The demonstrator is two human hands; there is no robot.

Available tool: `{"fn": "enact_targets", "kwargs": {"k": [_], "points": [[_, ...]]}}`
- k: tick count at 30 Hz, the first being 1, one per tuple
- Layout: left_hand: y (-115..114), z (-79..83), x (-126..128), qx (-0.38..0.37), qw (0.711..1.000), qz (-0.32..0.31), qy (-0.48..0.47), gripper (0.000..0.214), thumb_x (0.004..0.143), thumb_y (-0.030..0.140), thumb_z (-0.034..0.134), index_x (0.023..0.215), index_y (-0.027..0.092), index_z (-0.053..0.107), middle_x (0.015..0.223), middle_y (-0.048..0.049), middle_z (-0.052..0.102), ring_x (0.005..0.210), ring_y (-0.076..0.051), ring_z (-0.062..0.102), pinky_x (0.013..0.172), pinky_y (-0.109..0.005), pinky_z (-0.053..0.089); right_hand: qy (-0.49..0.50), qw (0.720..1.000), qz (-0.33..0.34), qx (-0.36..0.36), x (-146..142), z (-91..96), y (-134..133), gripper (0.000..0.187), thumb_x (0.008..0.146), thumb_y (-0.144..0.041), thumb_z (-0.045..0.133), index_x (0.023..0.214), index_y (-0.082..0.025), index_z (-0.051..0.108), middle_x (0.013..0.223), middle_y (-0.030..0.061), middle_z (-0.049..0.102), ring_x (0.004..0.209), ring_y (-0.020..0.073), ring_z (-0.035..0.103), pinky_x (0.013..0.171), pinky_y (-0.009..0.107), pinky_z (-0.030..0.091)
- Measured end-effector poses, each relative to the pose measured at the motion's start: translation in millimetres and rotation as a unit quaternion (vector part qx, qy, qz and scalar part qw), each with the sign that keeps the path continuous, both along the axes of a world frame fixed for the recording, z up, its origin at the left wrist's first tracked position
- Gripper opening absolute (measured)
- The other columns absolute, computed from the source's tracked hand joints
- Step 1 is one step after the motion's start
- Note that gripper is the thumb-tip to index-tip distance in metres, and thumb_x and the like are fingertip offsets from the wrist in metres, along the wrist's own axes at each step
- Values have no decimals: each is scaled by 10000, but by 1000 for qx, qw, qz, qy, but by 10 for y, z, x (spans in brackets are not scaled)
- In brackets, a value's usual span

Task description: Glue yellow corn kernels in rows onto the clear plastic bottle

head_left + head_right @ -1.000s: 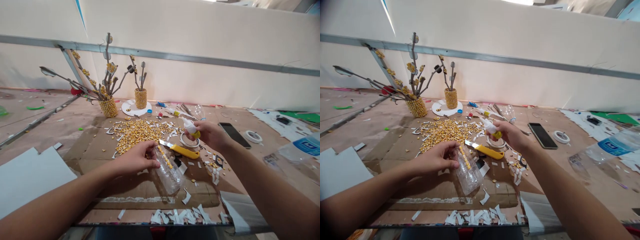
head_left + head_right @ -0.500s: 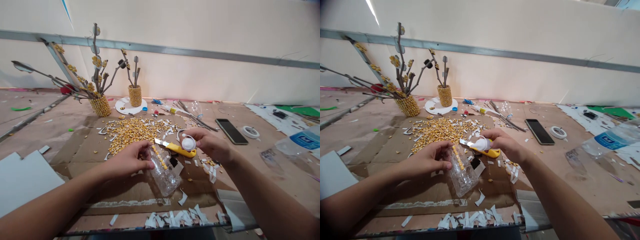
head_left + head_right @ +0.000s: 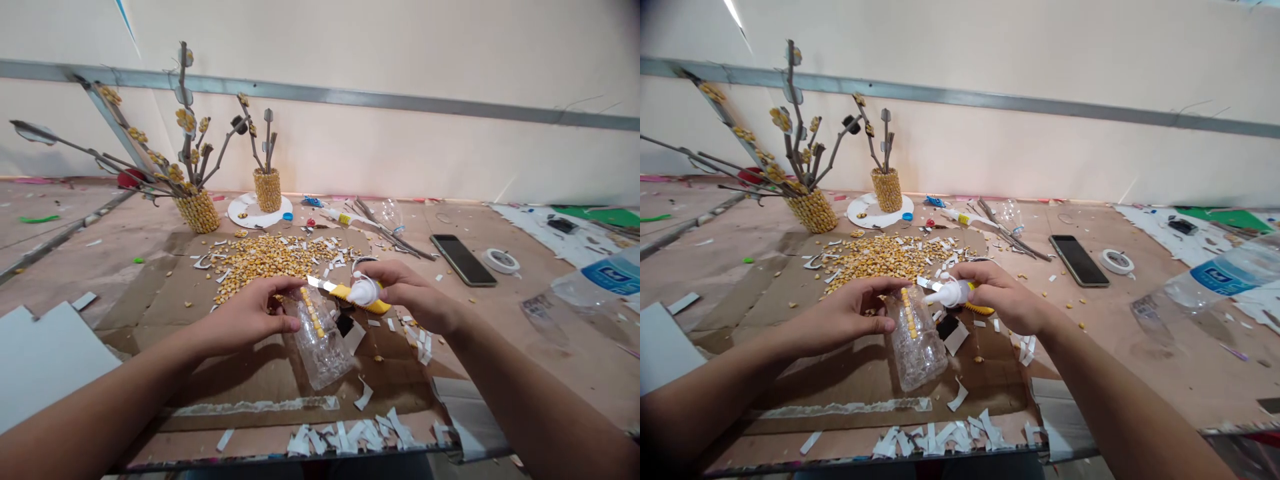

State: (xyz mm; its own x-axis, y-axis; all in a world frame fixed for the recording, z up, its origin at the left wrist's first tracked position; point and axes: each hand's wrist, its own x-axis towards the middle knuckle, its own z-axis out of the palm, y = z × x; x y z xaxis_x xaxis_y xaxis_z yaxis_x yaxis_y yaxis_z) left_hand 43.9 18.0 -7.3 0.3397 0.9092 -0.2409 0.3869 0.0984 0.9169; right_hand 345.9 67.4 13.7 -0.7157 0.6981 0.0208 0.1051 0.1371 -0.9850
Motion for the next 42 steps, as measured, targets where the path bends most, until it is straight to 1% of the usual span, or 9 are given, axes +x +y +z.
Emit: {"fn": "enact_targets", "kwargs": {"k": [4,9,15,19,27,31,34,38,42], "points": [[25,39,-63,19,999,12,-43,632,734,304,908,1332,187,737,1294,-139,759,1138,-282,696,901,-390,574,-23,996,-73,42,-11,-62,69,131,773,-340,614,771,-216,654,799,21,603,794,217,555,747,349,432],[81,8,-93,34,998,34,-48,548,777,385,898,1249,158,738,1183,-131,784,1070,-256,731,918,-405,592,-8,988,-141,62,65,-121,180,221,937,-405,593,816,-220,591,803,7,538,753,196,497,720,338,404],[76,161,-44,238,957,162,42,326,917,458,749,1078,176,774,1037,-86,799,928,-230,722,854,-374,564,41,986,-146,72,-21,-178,164,412,997,-648,624,1055,-241,637,956,32,602,887,215,542,834,349,474],[-48,403,104,311,941,109,76,257,981,428,696,1077,204,776,1078,-83,818,1031,-256,740,942,-399,560,81,986,-118,85,-183,-167,24,553,946,-782,635,1126,-260,659,1057,52,641,984,237,584,905,376,506],[-244,585,583,198,980,-3,0,570,943,431,768,1434,194,600,1192,-98,821,1054,-258,772,944,-396,585,143,971,-88,168,-388,-33,-311,364,1018,-601,685,1026,-240,723,961,33,652,869,198,572,804,342,479],[-209,643,525,224,973,37,44,403,960,485,716,1228,187,674,924,-50,778,810,-218,718,751,-351,563,44,960,-131,244,-275,-22,-179,368,1086,-556,571,1104,-239,757,1119,86,707,1001,235,651,867,374,508],[-167,656,370,217,973,72,41,292,984,479,650,979,187,663,843,-39,737,733,-192,683,677,-320,530,-201,924,-119,301,-173,-115,-18,333,1103,-419,545,1328,-211,679,1159,117,750,1013,249,689,892,395,518],[-114,524,188,211,971,106,48,294,952,478,646,993,188,656,822,-8,668,659,-169,603,626,-304,482,-293,895,-77,327,-207,-295,76,187,904,-272,814,1071,-201,771,1064,137,796,987,304,713,850,394,498],[-87,334,82,255,954,128,89,290,923,489,653,963,201,646,842,-1,638,752,-185,573,695,-300,459,-322,876,-91,348,-261,-362,83,71,923,-249,769,912,-183,746,975,141,781,906,288,717,785,362,480]]}}
